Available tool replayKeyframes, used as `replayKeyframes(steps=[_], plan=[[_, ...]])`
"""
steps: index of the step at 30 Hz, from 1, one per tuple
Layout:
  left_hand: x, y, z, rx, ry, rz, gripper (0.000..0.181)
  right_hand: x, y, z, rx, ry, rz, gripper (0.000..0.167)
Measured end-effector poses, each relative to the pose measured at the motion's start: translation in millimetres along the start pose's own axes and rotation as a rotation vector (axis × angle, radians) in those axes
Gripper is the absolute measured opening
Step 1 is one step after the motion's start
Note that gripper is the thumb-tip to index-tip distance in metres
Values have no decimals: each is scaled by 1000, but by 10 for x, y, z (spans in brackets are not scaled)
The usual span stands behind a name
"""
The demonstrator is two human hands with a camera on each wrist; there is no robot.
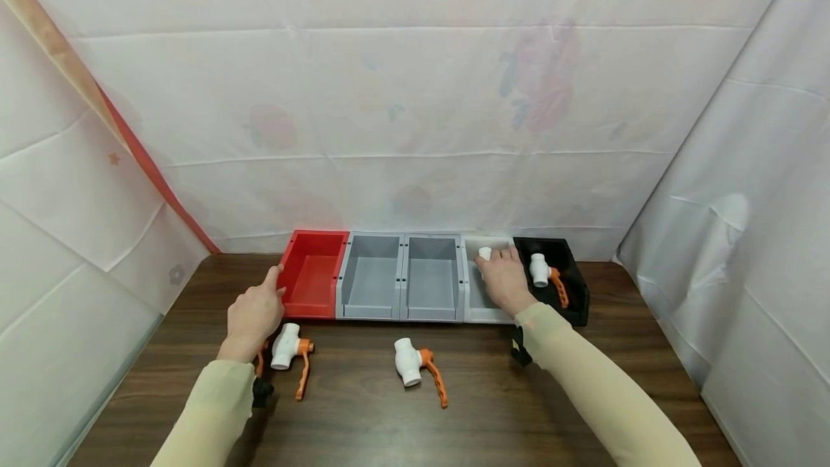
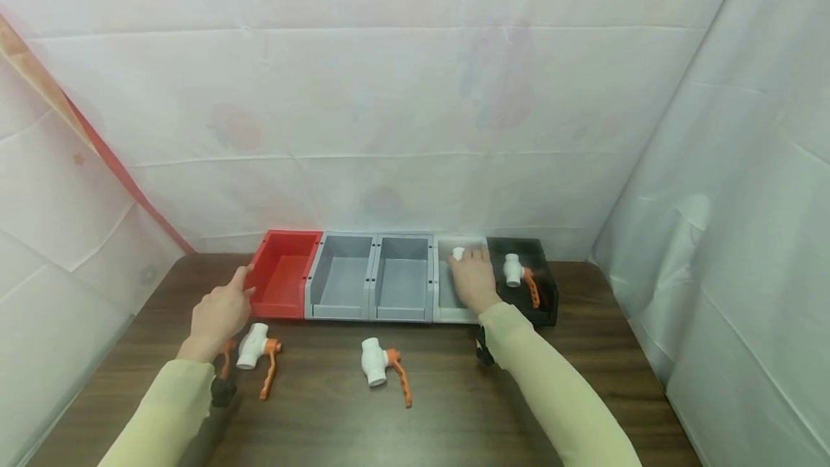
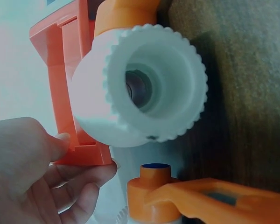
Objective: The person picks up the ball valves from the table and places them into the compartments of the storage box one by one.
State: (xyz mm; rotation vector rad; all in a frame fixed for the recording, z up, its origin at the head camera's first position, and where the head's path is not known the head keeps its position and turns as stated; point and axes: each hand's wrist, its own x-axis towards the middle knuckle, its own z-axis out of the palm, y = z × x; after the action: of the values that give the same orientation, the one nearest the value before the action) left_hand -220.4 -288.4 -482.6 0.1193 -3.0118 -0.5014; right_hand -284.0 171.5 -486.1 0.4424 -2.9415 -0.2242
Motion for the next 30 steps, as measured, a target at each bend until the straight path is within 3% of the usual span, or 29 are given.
replayKeyframes(steps=[11, 19, 30], plan=[[-43, 4, 17, 2, -21, -27, 51, -9, -64, 112, -22, -75, 5, 36], [-32, 3, 9, -4, 14, -6, 50, 17, -47, 74, -47, -61, 22, 33], [-21, -6, 48, -6, -3, -11, 50, -18, -28, 81, -19, -44, 36, 27]])
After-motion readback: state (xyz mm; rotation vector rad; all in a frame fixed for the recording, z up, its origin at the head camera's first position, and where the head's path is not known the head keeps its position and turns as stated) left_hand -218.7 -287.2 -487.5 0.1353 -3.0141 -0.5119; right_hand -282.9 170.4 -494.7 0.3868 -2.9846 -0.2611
